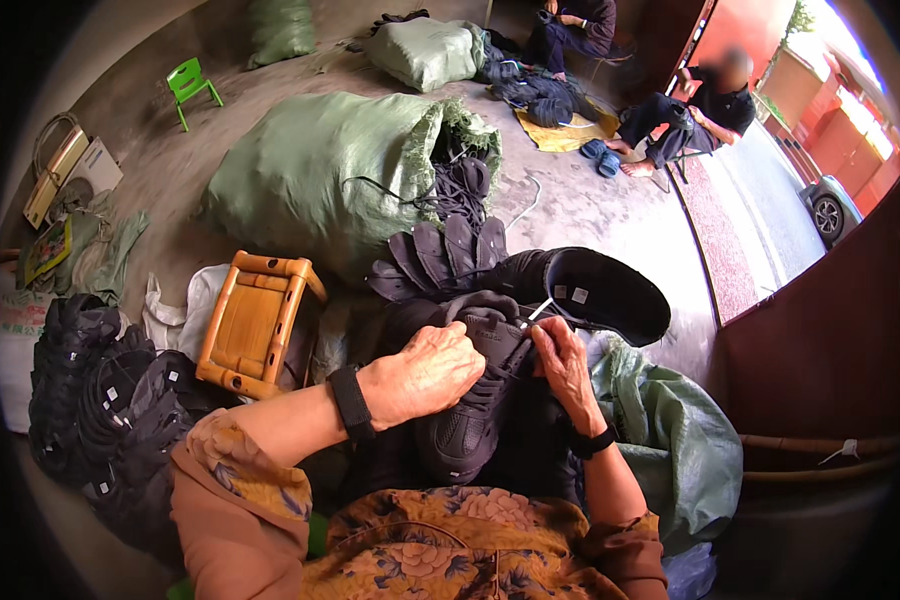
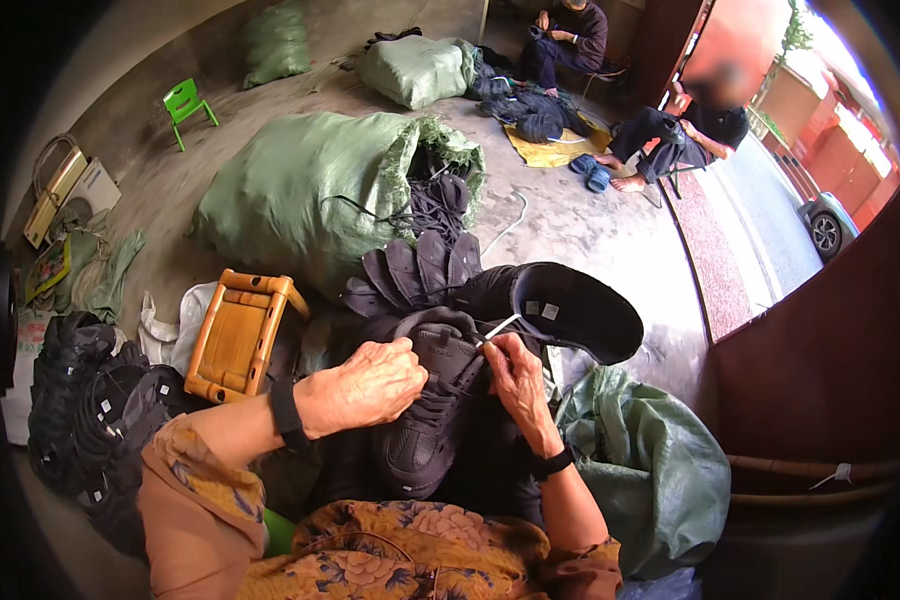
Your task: The person is threading laces through the eyelets of black athletic shoes.
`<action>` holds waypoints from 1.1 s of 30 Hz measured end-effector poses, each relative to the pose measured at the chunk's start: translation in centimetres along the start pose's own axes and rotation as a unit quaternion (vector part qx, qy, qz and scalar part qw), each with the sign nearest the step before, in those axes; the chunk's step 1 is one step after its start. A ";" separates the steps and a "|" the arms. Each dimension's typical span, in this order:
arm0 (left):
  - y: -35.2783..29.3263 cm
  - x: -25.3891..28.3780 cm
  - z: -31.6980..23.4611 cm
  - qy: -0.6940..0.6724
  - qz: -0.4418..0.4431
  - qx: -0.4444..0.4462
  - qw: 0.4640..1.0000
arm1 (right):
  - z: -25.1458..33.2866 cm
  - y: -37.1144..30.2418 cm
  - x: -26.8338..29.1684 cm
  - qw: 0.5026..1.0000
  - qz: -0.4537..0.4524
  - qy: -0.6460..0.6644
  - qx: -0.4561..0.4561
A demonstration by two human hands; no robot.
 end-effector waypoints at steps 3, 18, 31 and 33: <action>1.4 0.3 0.0 -0.073 0.087 0.083 0.990 | 0.3 0.0 -0.2 1.000 -0.004 -0.006 -0.002; 1.8 0.3 3.6 -0.734 0.020 0.318 0.600 | 1.3 -1.8 3.2 0.969 -0.096 0.217 -0.069; -13.3 3.9 16.5 -0.785 -0.391 0.267 0.400 | -9.8 -16.5 30.9 0.760 -0.390 0.507 -0.115; -18.1 1.7 20.3 -0.752 -0.460 0.294 0.370 | -12.4 -18.7 35.3 0.752 -0.424 0.494 -0.106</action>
Point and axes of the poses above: each hand's wrist, its own y-axis towards the middle knuckle, its own x-axis out of the back of the hand, z = x × y, the point moved 1 cm from there along y, towards the middle knuckle, and after that the axes turned 4 degrees about y, right-handed, at the moved point
